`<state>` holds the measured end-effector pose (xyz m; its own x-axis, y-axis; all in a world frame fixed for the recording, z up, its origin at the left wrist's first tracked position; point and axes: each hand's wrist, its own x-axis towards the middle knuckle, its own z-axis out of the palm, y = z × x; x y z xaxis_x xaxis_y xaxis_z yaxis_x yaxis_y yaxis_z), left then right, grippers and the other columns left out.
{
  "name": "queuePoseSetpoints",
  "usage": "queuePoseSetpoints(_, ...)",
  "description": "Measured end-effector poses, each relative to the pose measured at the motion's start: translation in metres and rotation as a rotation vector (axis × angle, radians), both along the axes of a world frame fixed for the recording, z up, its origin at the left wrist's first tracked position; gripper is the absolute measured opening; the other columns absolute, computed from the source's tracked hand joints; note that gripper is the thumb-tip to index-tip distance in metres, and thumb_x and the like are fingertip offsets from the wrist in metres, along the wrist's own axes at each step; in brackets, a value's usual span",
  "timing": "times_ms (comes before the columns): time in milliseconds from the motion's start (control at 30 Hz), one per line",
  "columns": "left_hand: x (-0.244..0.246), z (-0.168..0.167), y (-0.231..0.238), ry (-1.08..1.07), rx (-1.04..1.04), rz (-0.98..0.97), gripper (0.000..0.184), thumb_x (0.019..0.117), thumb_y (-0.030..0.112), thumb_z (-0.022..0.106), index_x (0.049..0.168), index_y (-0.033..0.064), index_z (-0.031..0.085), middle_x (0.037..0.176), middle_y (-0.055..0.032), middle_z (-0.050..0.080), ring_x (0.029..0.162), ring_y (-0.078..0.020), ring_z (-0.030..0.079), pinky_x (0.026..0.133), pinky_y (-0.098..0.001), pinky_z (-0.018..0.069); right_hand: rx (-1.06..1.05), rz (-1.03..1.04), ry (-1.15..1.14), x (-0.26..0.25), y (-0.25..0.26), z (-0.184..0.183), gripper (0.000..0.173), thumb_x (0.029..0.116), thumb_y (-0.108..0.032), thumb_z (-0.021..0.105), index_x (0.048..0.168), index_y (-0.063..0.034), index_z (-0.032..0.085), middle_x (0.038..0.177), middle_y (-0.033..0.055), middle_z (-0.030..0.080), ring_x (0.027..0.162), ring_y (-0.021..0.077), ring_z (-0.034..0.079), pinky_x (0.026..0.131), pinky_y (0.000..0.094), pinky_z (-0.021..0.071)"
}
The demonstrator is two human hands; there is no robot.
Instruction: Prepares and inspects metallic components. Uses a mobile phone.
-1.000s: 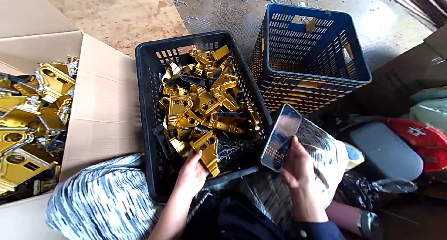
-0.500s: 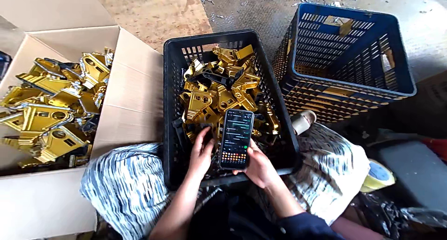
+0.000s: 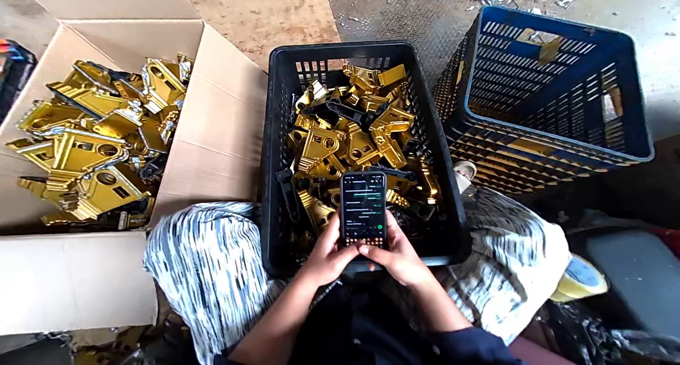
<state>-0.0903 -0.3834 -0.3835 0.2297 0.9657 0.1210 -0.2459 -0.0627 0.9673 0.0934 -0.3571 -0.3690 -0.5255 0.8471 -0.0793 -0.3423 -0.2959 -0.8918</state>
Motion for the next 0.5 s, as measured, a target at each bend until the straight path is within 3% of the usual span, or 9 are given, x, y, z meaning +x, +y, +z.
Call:
queuePoseSetpoints(100,-0.005,0.002,0.001,-0.096,-0.080,-0.097,0.080,0.0877,-0.006,0.054,0.154,-0.0086,0.009,0.138,-0.0172,0.056,0.122,-0.0196,0.063,0.105,-0.0383,0.0534,0.055,0.001,-0.080,0.000,-0.001,0.000,0.071,0.0856,0.005,0.068,0.145,-0.0059,0.030,0.117,0.0102,0.069,0.082,0.0156,0.072,0.056,0.0245,0.0585)
queuePoseSetpoints(233,-0.009,0.004,0.004,-0.208,-0.174,-0.196,0.082,0.0845,-0.009,0.046,0.157,-0.0031,0.008,0.142,-0.0180,0.053,0.125,-0.0229,0.060,0.107,-0.0420,0.0515,-0.021,-0.015,-0.038,0.005,-0.001,-0.004,0.064,0.0922,0.003,0.053,0.150,-0.0068,0.028,0.118,0.0133,0.068,0.087,0.0203,0.073,0.057,0.0289,0.0604)
queuePoseSetpoints(367,-0.008,0.004,0.005,-0.183,-0.134,-0.244,0.081,0.0877,-0.008,0.047,0.158,-0.0026,0.007,0.143,-0.0168,0.053,0.126,-0.0216,0.060,0.108,-0.0408,0.0508,-0.095,-0.151,-0.125,-0.002,-0.002,0.004,0.039,0.1022,-0.012,0.053,0.139,-0.0046,0.042,0.106,0.0139,0.071,0.075,0.0180,0.072,0.050,0.0261,0.0572)
queuePoseSetpoints(500,-0.008,0.003,0.005,-0.189,-0.106,-0.242,0.076,0.0916,-0.006,0.047,0.157,-0.0042,0.009,0.141,-0.0162,0.054,0.124,-0.0201,0.061,0.109,-0.0393,0.0502,-0.096,-0.214,-0.194,-0.008,-0.003,0.007,0.030,0.1019,-0.011,0.057,0.129,-0.0020,0.051,0.098,0.0132,0.073,0.067,0.0160,0.071,0.046,0.0247,0.0554)
